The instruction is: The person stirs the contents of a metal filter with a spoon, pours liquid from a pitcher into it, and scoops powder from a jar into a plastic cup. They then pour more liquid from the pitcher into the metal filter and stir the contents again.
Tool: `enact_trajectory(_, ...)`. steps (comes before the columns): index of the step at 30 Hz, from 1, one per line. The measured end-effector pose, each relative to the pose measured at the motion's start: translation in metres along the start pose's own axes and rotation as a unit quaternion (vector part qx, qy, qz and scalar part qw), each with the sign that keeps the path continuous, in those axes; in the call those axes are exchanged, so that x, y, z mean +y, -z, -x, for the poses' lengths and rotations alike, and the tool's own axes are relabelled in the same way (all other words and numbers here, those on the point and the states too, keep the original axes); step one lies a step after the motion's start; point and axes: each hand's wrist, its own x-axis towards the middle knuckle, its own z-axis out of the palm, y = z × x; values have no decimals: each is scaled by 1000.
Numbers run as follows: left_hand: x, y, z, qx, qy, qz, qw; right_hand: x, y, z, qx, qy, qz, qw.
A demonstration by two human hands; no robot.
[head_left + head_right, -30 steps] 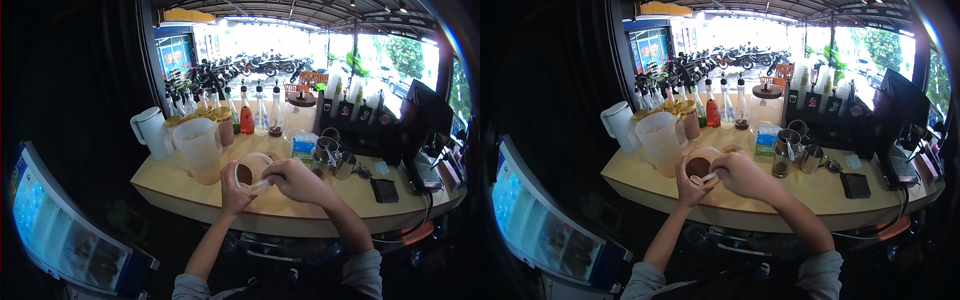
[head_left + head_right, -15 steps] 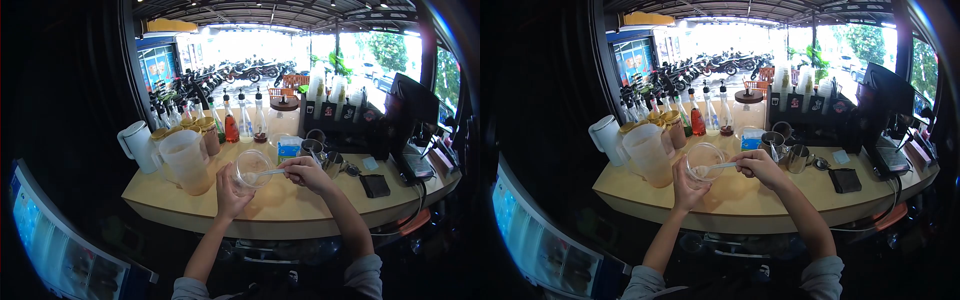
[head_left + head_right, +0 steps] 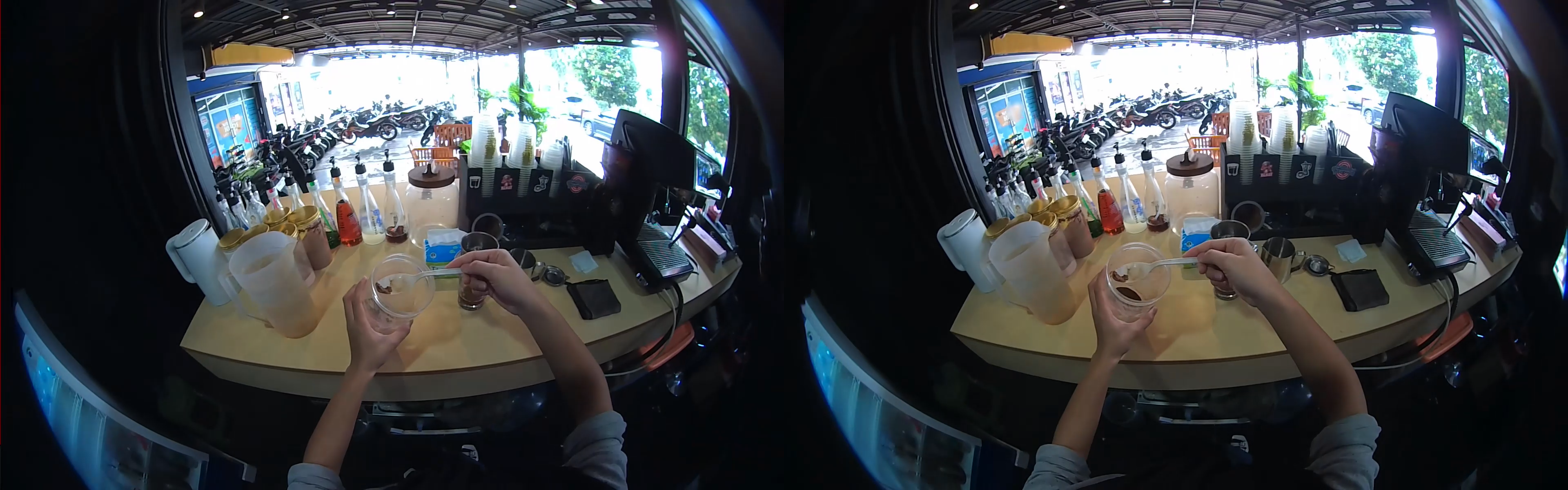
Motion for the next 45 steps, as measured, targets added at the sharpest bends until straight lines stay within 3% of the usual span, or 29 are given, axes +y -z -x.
enact_trajectory(13, 4, -43, -29, 35, 34, 18, 999, -49, 70, -14, 34, 61, 33, 997)
enact_trajectory(18, -17, -73, -37, 42, 105, 193, 975, -39, 126, -16, 92, 79, 62, 991)
enact_trajectory(22, -15, -91, -49, 52, 94, 176, 979, -27, 150, -14, 177, 101, 131, 970)
enact_trajectory(24, -22, -101, -48, 52, 158, 232, 958, -15, 164, -12, 173, 120, 142, 967)
enact_trajectory(28, -63, -121, -29, 3, 100, 115, 988, -6, 162, -5, 214, 130, 174, 953)
enact_trajectory(30, -61, -128, -27, 31, 141, 284, 948, -1, 164, -2, 207, 151, 213, 943)
enact_trajectory(38, -56, -129, -27, 41, 161, 273, 947, 10, 158, 10, 202, 168, 182, 948)
enact_trajectory(41, -55, -130, -27, 51, 159, 287, 943, 14, 153, 14, 224, 150, 220, 937)
enact_trajectory(45, -60, -132, -26, 58, 147, 287, 945, 17, 153, 17, 226, 198, 299, 905)
